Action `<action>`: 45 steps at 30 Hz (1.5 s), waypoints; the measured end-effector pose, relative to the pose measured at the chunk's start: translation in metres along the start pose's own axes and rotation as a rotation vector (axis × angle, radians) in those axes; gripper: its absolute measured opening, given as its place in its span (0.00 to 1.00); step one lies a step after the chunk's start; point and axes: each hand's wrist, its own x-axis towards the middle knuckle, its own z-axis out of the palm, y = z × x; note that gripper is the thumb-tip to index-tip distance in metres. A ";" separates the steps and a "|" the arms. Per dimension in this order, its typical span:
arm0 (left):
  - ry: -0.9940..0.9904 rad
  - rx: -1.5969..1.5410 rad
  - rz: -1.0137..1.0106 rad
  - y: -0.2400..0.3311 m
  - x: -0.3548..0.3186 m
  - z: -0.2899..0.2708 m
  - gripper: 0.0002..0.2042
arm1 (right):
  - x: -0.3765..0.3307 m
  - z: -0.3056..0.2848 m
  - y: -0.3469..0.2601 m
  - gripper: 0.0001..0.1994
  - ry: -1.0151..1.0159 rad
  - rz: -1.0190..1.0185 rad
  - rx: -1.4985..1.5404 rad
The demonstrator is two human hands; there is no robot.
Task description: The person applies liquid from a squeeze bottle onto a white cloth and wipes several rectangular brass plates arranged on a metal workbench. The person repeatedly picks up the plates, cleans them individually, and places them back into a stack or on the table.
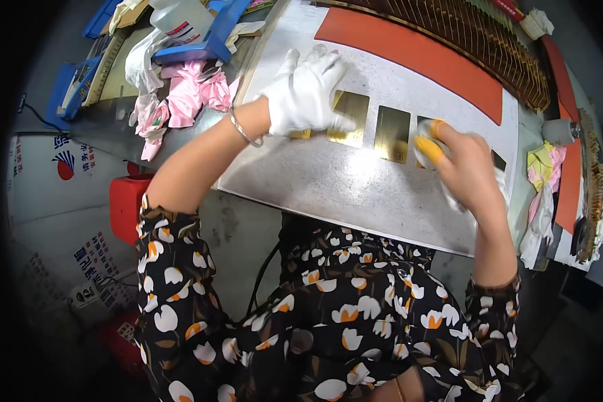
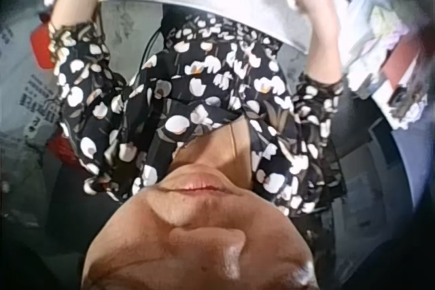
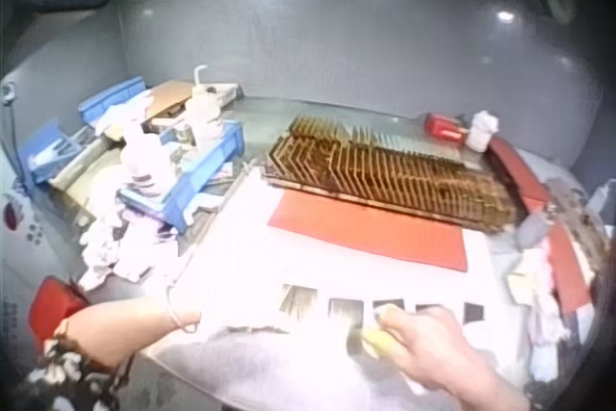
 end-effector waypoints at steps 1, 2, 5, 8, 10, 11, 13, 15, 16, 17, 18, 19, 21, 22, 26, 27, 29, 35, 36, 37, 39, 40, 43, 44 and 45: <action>0.066 0.023 -0.007 0.000 -0.008 0.013 0.45 | 0.023 0.009 -0.009 0.09 -0.067 -0.030 -0.065; 0.133 0.046 -0.017 -0.001 -0.015 0.026 0.47 | 0.040 0.020 -0.014 0.08 -0.008 -0.170 -0.102; 0.091 -0.006 -0.027 0.000 -0.021 0.025 0.48 | 0.081 0.052 -0.028 0.06 -0.120 -0.142 -0.213; 0.094 -0.005 -0.041 -0.002 -0.024 0.033 0.46 | 0.095 0.067 -0.033 0.07 -0.152 -0.151 -0.241; 0.080 -0.010 -0.044 -0.002 -0.027 0.034 0.43 | 0.101 0.073 -0.034 0.08 -0.170 -0.120 -0.237; 0.127 -0.013 -0.041 -0.003 -0.029 0.039 0.42 | 0.102 0.075 -0.034 0.08 -0.180 -0.090 -0.233; 0.083 0.002 -0.070 -0.001 -0.029 0.035 0.45 | 0.108 0.073 -0.035 0.10 -0.241 0.000 -0.203; 0.047 0.014 -0.076 0.000 -0.028 0.033 0.46 | 0.105 0.076 -0.034 0.10 -0.190 -0.016 -0.211; 0.038 0.021 -0.076 -0.001 -0.029 0.032 0.46 | 0.103 0.077 -0.037 0.10 -0.161 -0.031 -0.216; 0.028 0.027 -0.075 -0.002 -0.029 0.031 0.47 | 0.100 0.077 -0.045 0.08 -0.204 -0.013 -0.272; 0.052 0.020 -0.067 -0.004 -0.029 0.032 0.45 | 0.104 0.077 -0.043 0.09 -0.194 0.002 -0.257; 0.070 0.015 -0.054 -0.004 -0.029 0.033 0.44 | 0.107 0.079 -0.038 0.09 -0.184 0.021 -0.236; 0.112 0.022 -0.028 -0.003 -0.027 0.036 0.43 | 0.111 0.076 -0.031 0.06 -0.157 0.001 -0.203; 0.117 0.015 -0.030 -0.003 -0.026 0.036 0.43 | 0.110 0.073 -0.031 0.07 -0.197 -0.019 -0.223; 0.077 0.043 -0.017 -0.001 -0.020 0.023 0.40 | 0.082 0.041 -0.030 0.08 -0.204 -0.049 -0.172; 0.043 0.018 -0.037 -0.006 -0.018 0.019 0.39 | 0.071 0.021 -0.031 0.08 -0.178 -0.012 -0.111; 0.135 -0.048 -0.024 -0.008 -0.009 0.024 0.36 | 0.037 -0.023 -0.014 0.10 -0.089 0.007 0.272; -0.246 -0.699 0.263 0.022 0.036 0.008 0.29 | -0.091 -0.066 0.050 0.08 -0.108 0.353 0.660; -0.286 -0.770 0.260 0.030 0.043 0.008 0.30 | -0.108 -0.058 0.062 0.08 -0.077 0.344 0.663; -0.274 -0.805 0.250 0.039 0.049 0.007 0.34 | -0.124 -0.052 0.070 0.08 -0.067 0.406 0.709; -0.355 -0.907 0.103 0.058 0.057 0.003 0.39 | -0.150 -0.039 0.083 0.08 -0.034 0.521 0.787; -0.397 -0.913 0.095 0.062 0.058 -0.006 0.33 | -0.161 -0.032 0.088 0.08 -0.010 0.562 0.823; -0.527 -0.848 0.038 0.064 0.062 -0.020 0.25 | -0.174 -0.021 0.094 0.08 0.013 0.634 0.904; -0.518 -0.869 0.034 0.062 0.064 -0.018 0.24 | -0.175 -0.018 0.093 0.08 0.014 0.650 0.925; -0.508 -0.889 0.030 0.060 0.065 -0.014 0.24 | -0.176 -0.015 0.093 0.09 0.022 0.652 0.926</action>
